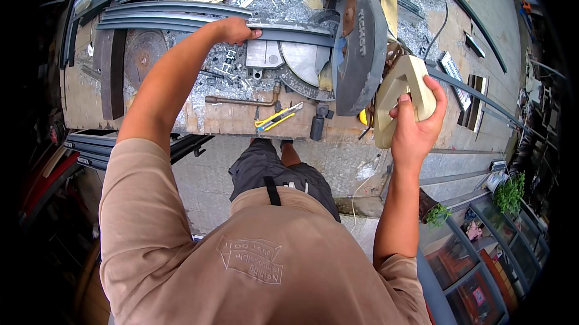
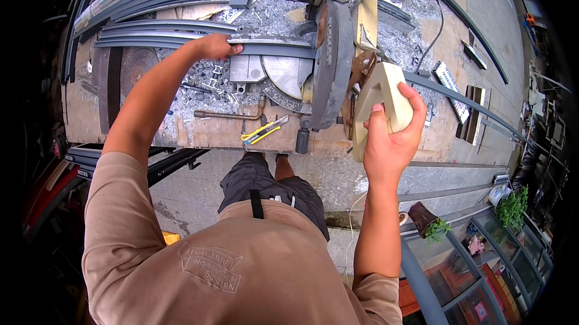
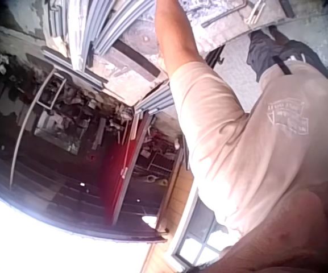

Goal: The person measures and cuts metal profiles using a miter saw, then fits rubber seals into the grooves of an assembled window frame by hand.

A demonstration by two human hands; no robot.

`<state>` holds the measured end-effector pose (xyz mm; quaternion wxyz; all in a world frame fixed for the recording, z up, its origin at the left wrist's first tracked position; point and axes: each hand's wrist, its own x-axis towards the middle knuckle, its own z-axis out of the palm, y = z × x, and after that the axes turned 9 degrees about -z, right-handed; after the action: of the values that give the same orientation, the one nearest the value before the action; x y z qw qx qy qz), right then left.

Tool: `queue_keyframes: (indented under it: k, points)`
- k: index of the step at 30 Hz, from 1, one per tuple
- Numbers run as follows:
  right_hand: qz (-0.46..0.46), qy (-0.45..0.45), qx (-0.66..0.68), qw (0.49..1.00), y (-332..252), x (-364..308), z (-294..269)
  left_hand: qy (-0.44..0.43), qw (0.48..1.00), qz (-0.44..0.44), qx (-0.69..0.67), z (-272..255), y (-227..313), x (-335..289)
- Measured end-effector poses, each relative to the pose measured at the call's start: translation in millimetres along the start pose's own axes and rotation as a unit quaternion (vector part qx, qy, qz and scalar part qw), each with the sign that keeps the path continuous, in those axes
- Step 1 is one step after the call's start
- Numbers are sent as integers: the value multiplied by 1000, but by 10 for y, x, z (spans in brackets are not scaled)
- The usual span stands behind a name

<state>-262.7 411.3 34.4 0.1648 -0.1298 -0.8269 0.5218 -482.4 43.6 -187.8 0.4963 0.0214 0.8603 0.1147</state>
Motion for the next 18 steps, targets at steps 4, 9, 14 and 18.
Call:
queue_keyframes:
  k: [4,9,14,18]
  points:
    - [2,1,-7,1000,-6,6,2,5,1000,-1,-1,-23,34,-64]
    - [26,-1,5,1000,-6,-8,-22,3,1000,-2,-6,-13,29,-35]
    - [23,0,-2,1000,-11,-13,-11,3,1000,7,-11,1,0,-5]
    - [22,-1,2,1000,3,-23,-15,2,1000,7,-8,2,-4,9]
